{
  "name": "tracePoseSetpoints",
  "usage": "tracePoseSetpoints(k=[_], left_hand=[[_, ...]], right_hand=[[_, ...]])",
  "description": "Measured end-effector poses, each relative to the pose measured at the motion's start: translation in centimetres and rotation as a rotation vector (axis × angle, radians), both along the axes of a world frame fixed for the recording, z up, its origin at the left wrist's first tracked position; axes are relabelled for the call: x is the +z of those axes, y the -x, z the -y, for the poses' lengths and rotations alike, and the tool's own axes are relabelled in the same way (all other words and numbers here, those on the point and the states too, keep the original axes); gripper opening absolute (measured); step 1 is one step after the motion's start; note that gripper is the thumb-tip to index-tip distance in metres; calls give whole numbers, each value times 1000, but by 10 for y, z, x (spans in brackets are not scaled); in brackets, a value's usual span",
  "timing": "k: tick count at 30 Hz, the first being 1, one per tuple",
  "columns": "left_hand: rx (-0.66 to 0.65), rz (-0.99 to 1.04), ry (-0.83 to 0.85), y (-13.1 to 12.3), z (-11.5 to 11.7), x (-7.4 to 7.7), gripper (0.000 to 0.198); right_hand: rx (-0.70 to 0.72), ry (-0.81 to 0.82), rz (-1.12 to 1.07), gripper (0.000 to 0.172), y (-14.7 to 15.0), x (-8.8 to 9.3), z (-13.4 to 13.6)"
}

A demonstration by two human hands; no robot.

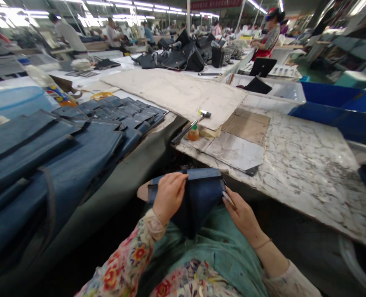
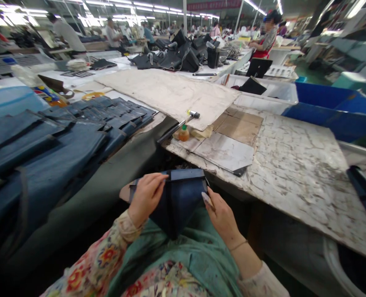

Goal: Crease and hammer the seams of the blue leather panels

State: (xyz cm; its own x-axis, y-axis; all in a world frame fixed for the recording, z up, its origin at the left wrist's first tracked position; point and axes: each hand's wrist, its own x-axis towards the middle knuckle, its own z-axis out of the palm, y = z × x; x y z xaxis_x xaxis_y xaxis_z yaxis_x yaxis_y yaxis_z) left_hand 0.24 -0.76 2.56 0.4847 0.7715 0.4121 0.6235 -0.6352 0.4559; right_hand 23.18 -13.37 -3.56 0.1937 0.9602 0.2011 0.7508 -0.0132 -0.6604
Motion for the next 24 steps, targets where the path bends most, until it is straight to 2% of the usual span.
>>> tracePoseSetpoints(k=[3, 6, 10, 14, 19, 24], left_hand=[[-188, -143, -15, -41, 14, -4, 32], [-210, -216, -61, -63, 17, -15, 36], [-198, -279, -139, -64, 18, -26, 38], [-188, -317, -193, -58, 24, -28, 39], [-149, -321, -206, -58, 28, -28, 39], [-97, -275, -161, -59, 25, -21, 31]], right_hand=[[9, -18, 14, 44, -1, 5, 0], [15, -46, 47, 44, -5, 8, 1], [46, -55, 83, 45, -10, 1, 4], [57, -77, 85, 46, -12, -7, 4], [60, -66, 83, 46, -12, -8, 5], [55, -67, 89, 45, -12, -4, 6]])
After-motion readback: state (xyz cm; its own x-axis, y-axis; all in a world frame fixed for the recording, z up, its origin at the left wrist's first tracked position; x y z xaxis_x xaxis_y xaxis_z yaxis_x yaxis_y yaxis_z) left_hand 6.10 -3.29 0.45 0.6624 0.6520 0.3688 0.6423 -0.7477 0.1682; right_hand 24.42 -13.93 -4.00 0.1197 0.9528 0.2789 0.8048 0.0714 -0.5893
